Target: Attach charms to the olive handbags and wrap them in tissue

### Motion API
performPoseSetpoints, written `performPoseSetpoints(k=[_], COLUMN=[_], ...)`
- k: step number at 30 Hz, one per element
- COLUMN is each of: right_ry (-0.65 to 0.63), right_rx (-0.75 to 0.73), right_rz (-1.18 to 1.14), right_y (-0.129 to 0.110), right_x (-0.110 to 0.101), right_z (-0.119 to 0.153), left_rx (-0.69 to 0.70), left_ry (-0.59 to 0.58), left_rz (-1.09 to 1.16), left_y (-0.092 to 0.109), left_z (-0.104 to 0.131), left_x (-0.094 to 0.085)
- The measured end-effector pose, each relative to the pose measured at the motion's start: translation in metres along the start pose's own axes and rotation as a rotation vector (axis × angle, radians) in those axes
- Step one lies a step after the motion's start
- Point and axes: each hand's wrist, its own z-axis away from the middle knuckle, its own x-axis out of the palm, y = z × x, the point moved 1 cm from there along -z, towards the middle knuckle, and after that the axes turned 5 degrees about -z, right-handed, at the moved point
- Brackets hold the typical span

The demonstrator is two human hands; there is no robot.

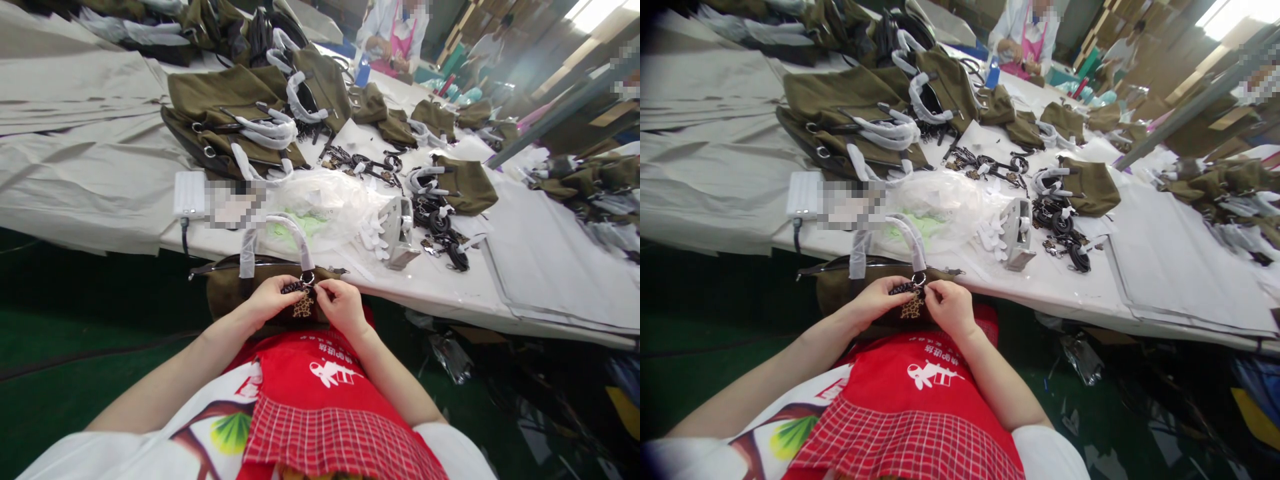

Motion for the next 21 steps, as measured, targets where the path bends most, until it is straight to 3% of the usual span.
performPoseSetpoints(k=[8,17,21], right_ry=[0.008,0.014,-0.002], right_rx=[-0.016,-0.062,-0.001], right_rz=[0.019,0.061,0.018], right_y=[0.005,-0.006,-0.002], right_x=[0.011,0.01,0.012], right_z=[0.0,0.001,0.0], left_rx=[0.029,0.228,0.208], left_ry=[0.012,0.138,0.118], left_rz=[-0.048,-0.391,-0.338], left_y=[0.002,0.004,0.004], left_z=[0.001,0.008,0.009], left_x=[0.001,0.006,0.006])
